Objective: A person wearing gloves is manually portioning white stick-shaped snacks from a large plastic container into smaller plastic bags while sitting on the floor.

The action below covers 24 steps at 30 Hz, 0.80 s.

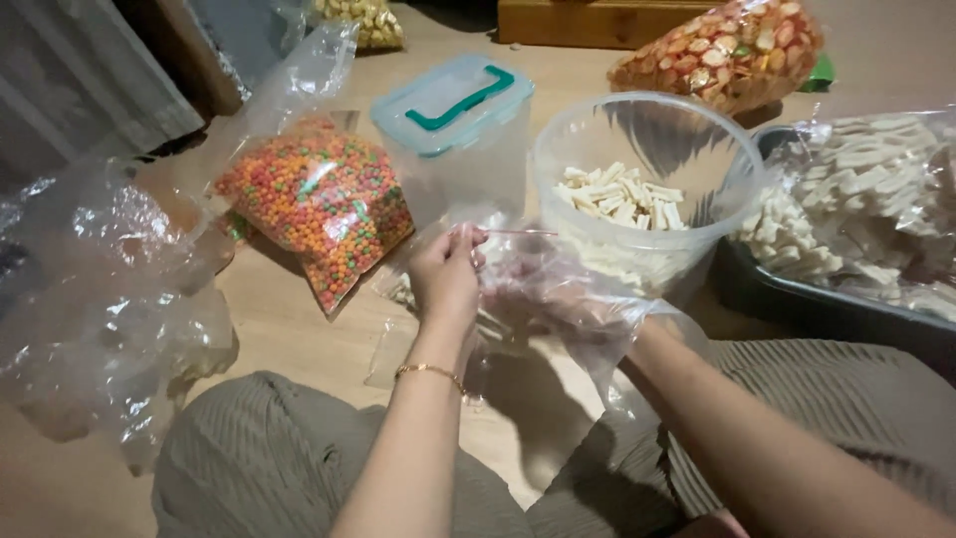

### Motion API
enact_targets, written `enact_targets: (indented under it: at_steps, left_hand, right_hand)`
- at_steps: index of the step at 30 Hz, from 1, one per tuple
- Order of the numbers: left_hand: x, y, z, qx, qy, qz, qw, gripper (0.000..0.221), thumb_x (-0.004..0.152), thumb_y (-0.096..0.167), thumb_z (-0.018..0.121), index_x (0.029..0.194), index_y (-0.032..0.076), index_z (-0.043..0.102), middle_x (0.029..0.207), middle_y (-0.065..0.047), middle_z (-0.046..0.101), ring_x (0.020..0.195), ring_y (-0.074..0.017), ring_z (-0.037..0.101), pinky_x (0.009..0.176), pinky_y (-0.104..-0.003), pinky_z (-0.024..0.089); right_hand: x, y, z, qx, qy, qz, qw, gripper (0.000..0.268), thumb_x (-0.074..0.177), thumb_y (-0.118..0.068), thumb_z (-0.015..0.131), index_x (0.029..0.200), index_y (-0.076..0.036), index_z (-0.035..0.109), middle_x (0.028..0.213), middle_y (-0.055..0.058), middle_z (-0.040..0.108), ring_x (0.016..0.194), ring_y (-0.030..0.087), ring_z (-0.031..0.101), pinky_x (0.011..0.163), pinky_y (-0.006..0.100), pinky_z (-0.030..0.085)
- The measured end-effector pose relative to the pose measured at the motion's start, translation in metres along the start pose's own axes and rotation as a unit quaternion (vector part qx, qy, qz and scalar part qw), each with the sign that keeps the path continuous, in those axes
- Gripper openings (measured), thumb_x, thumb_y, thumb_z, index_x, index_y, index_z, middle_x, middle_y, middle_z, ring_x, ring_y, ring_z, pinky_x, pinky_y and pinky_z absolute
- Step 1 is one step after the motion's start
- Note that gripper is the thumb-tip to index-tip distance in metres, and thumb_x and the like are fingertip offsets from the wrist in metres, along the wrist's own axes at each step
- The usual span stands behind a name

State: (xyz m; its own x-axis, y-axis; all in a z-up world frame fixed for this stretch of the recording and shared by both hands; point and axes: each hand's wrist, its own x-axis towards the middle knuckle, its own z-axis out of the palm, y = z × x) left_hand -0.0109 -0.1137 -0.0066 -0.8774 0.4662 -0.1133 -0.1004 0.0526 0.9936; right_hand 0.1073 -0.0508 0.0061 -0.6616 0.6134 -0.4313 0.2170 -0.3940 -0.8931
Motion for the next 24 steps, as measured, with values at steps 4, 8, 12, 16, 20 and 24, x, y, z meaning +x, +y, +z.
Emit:
enact_targets:
  at_steps: [4,8,12,16,20,24]
  left_hand:
    - [0.011,-0.007,-0.002,-0.034,0.029,-0.027,0.999,0.022,0.100,0.029,0.063,0.093,0.014,0.079,0.073,-0.001,0.068,0.057,-0.0093,0.059,0.054,-0.019,0.051]
    - [0.006,-0.011,-0.009,-0.106,0.049,-0.033,0.993,0.023,0.101,0.024,0.062,0.108,0.006,0.076,0.092,-0.006,0.069,0.068,-0.0105,0.059,0.062,-0.020,0.059]
    - [0.021,-0.021,-0.017,-0.151,0.065,-0.043,0.985,0.027,0.105,0.027,0.056,0.109,0.006,0.072,0.087,-0.005,0.066,0.067,-0.0110,0.064,0.059,-0.019,0.058]
    - [0.016,-0.031,-0.026,-0.105,0.024,-0.059,0.992,0.031,0.097,0.033,0.069,0.115,0.008,0.070,0.095,-0.008,0.068,0.073,-0.0152,0.068,0.059,-0.025,0.056]
    - [0.006,-0.046,-0.030,-0.067,-0.058,-0.109,0.990,0.058,0.081,0.027,0.089,0.127,0.002,0.065,0.110,-0.013,0.064,0.091,-0.0226,0.062,0.078,-0.037,0.057]
    - [-0.011,-0.046,-0.031,-0.096,-0.052,-0.129,0.986,0.034,0.085,0.019,0.085,0.110,0.003,0.068,0.097,-0.008,0.059,0.078,-0.0206,0.062,0.060,-0.031,0.056]
  right_hand:
    - [0.006,-0.001,0.002,0.032,0.000,0.008,0.999,0.026,0.086,-0.004,0.075,0.101,0.003,0.054,0.095,0.022,0.065,0.090,0.029,0.067,0.075,0.038,0.058]
    - [0.008,0.009,0.004,0.048,-0.012,0.031,0.998,0.021,0.087,0.001,0.073,0.097,0.004,0.054,0.091,0.023,0.065,0.086,0.029,0.068,0.072,0.036,0.059]
    - [0.011,0.015,-0.001,0.062,-0.020,0.044,0.997,0.019,0.088,0.004,0.072,0.094,0.005,0.055,0.089,0.023,0.065,0.083,0.029,0.069,0.069,0.035,0.059]
    - [0.019,0.016,-0.005,0.080,-0.036,0.073,0.994,0.016,0.090,0.008,0.071,0.090,0.006,0.055,0.085,0.024,0.065,0.079,0.028,0.069,0.066,0.034,0.060]
    - [0.047,0.032,-0.013,0.047,-0.094,0.031,0.994,0.018,0.091,0.003,0.077,0.087,0.003,0.059,0.074,0.020,0.065,0.067,0.020,0.067,0.061,0.029,0.060]
    - [0.050,0.046,-0.031,-0.125,-0.116,-0.120,0.978,0.013,0.081,0.006,0.084,0.082,0.006,0.071,0.076,0.022,0.067,0.074,0.019,0.066,0.060,0.038,0.059]
